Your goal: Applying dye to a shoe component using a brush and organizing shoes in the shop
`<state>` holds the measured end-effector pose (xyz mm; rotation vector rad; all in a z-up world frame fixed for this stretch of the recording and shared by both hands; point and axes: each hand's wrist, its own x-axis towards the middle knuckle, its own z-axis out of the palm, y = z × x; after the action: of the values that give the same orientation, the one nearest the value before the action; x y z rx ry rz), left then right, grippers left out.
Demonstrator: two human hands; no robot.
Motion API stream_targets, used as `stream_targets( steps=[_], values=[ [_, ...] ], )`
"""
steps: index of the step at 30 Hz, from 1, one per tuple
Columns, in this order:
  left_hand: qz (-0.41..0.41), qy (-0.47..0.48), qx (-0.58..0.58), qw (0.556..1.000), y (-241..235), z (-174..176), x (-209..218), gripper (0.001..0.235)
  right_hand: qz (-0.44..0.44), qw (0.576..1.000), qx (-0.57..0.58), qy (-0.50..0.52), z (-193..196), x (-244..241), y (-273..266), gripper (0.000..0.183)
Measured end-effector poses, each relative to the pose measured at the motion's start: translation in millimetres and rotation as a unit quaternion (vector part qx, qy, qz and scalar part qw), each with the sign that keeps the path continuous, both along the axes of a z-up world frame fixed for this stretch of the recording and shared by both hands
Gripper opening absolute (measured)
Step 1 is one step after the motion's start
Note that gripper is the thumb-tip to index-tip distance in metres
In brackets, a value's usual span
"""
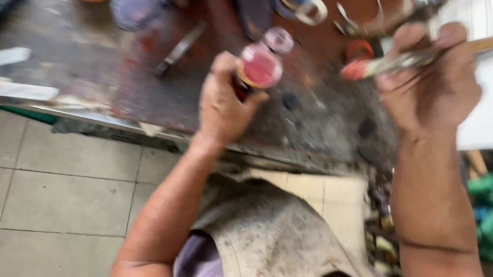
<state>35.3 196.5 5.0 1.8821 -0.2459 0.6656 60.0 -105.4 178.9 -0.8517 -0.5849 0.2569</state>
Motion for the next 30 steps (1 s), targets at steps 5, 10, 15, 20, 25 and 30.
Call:
stream_targets(
  steps=[5, 10, 15, 20, 25, 30],
  values=[
    [0.023, 0.096, 0.032, 0.995, 3, 10, -21, 0.118, -0.044, 0.991, -0.086, -0.092, -4, -43, -134, 0.009],
    [0.133, 0.070, 0.071, 0.986, -11, 28, -85, 0.090, -0.229, 0.929, -0.287, -0.051, -49, -99, -178, 0.025],
    [0.183, 0.059, 0.082, 0.978, -59, 28, -123, 0.067, -0.144, 0.896, -0.393, -0.148, -85, -96, -177, 0.015],
    [0.134, -0.044, 0.071, 0.988, -108, -11, -129, 0.056, -0.133, 0.898, -0.383, -0.172, -96, -71, -154, 0.016],
    [0.101, 0.007, 0.052, 0.994, -138, -6, -153, 0.045, -0.095, 0.890, -0.406, -0.186, -96, -55, -148, 0.015],
    [0.076, 0.075, 0.032, 0.994, -161, -6, -166, 0.041, -0.058, 0.871, -0.443, -0.205, -85, -51, -147, 0.015]
  ],
)
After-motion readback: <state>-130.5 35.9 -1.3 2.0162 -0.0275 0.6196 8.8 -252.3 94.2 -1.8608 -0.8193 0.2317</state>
